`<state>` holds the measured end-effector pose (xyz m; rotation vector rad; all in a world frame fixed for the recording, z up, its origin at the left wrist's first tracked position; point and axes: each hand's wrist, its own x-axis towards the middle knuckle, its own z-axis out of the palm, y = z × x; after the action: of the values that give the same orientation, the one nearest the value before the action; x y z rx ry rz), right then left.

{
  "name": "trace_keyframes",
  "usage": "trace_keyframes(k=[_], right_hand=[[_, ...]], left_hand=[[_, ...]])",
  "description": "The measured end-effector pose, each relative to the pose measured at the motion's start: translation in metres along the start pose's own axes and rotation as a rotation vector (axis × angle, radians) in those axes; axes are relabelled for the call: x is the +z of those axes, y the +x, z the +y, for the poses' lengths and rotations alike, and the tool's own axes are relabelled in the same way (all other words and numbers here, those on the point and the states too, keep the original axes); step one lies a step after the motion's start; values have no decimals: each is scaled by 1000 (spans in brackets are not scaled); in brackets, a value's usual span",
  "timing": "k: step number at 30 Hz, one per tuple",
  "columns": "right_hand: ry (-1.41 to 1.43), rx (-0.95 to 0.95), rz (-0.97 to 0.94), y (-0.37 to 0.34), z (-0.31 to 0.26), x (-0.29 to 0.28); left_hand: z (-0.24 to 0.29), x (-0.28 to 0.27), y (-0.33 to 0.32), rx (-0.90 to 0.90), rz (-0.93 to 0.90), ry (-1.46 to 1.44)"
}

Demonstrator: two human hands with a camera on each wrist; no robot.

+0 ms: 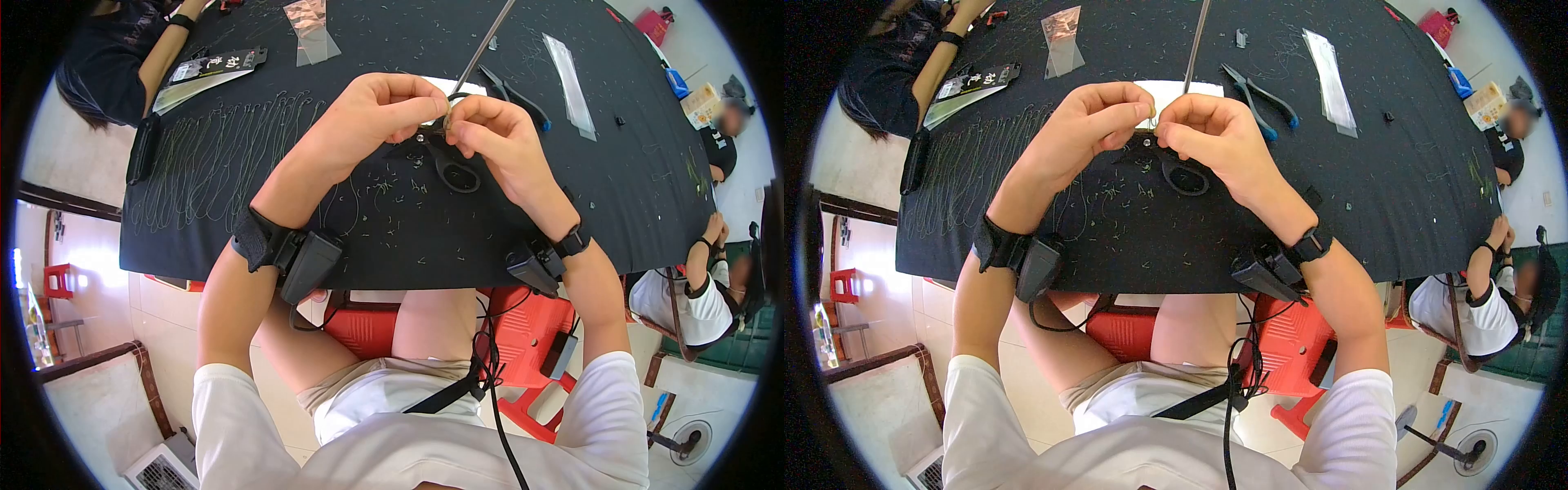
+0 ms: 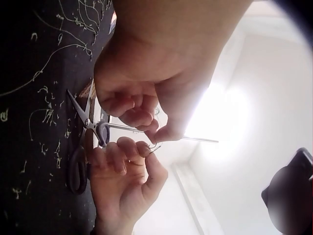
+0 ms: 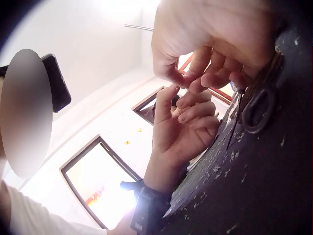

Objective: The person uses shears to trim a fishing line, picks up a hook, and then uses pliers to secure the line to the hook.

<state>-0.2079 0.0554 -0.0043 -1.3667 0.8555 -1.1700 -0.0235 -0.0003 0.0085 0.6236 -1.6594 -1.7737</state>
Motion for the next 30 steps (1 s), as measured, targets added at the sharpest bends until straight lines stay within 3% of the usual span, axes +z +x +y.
trace_keyframes(k=[30], right_hand=[[27, 4, -1, 1, 1, 0]], left_hand=[[2, 1, -2, 63, -66, 58]])
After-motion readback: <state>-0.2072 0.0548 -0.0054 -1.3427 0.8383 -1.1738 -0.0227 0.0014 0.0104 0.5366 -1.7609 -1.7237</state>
